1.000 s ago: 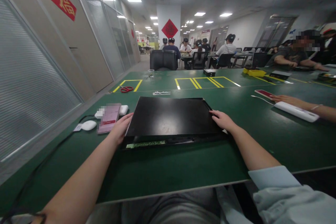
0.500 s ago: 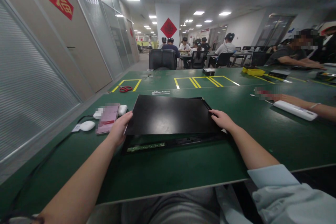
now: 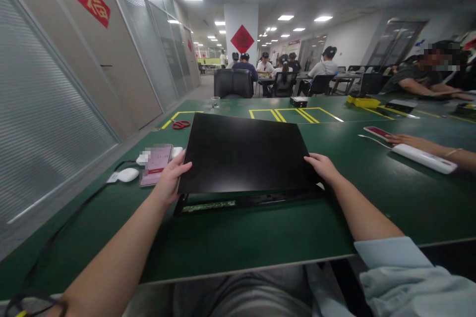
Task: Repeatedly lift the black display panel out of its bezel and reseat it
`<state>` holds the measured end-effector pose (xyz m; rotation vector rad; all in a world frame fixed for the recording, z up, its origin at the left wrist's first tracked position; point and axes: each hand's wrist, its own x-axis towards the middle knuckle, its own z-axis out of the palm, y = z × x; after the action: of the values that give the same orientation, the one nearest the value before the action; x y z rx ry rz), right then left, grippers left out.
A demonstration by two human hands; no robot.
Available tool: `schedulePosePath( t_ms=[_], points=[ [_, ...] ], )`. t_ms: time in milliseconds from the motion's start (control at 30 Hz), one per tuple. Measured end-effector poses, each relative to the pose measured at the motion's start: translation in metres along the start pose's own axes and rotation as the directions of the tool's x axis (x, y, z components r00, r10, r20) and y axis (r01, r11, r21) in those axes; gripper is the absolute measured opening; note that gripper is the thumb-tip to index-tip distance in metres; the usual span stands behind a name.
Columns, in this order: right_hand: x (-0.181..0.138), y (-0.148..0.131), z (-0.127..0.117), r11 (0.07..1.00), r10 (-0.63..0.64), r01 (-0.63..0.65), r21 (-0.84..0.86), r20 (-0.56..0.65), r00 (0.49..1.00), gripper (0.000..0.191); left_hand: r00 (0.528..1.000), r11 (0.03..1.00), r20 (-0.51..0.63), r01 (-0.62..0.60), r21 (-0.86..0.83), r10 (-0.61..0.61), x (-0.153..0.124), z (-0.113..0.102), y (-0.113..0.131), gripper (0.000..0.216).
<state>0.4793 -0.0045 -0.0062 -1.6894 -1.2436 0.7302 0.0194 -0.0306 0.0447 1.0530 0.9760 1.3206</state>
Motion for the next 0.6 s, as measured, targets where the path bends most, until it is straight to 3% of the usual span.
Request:
schedulePosePath(
  t_ms=[100,200,300,433,600],
  points=[
    [-0.006,-0.007,-0.002,0.959,-0.03,0.015,0.281,0.052,0.998,0.032,0.999,1.0,-0.043,-0.027,-0.012,0.026,0.001,-0.002,0.001,0.073],
    [-0.019,-0.021,-0.008,0.9,-0.118,0.054,0.433,0.122,0.985,0.044,0.997,0.999,-0.073,-0.03,-0.038,0.027,0.003,-0.004,0.002,0.063],
    [-0.031,-0.035,-0.014,0.884,-0.13,0.021,0.468,0.201,0.971,0.05,0.993,0.996,-0.116,-0.006,-0.084,-0.004,0.005,-0.006,0.003,0.048],
    [-0.032,-0.045,-0.019,0.88,-0.117,0.005,0.475,0.206,0.972,0.048,0.989,0.996,-0.146,0.023,-0.087,-0.035,0.009,-0.012,-0.003,0.035],
    [-0.022,-0.039,-0.031,0.855,-0.121,0.048,0.516,0.11,0.987,0.041,0.997,0.984,-0.044,-0.05,0.17,0.059,0.021,-0.021,-0.023,0.05]
  ],
)
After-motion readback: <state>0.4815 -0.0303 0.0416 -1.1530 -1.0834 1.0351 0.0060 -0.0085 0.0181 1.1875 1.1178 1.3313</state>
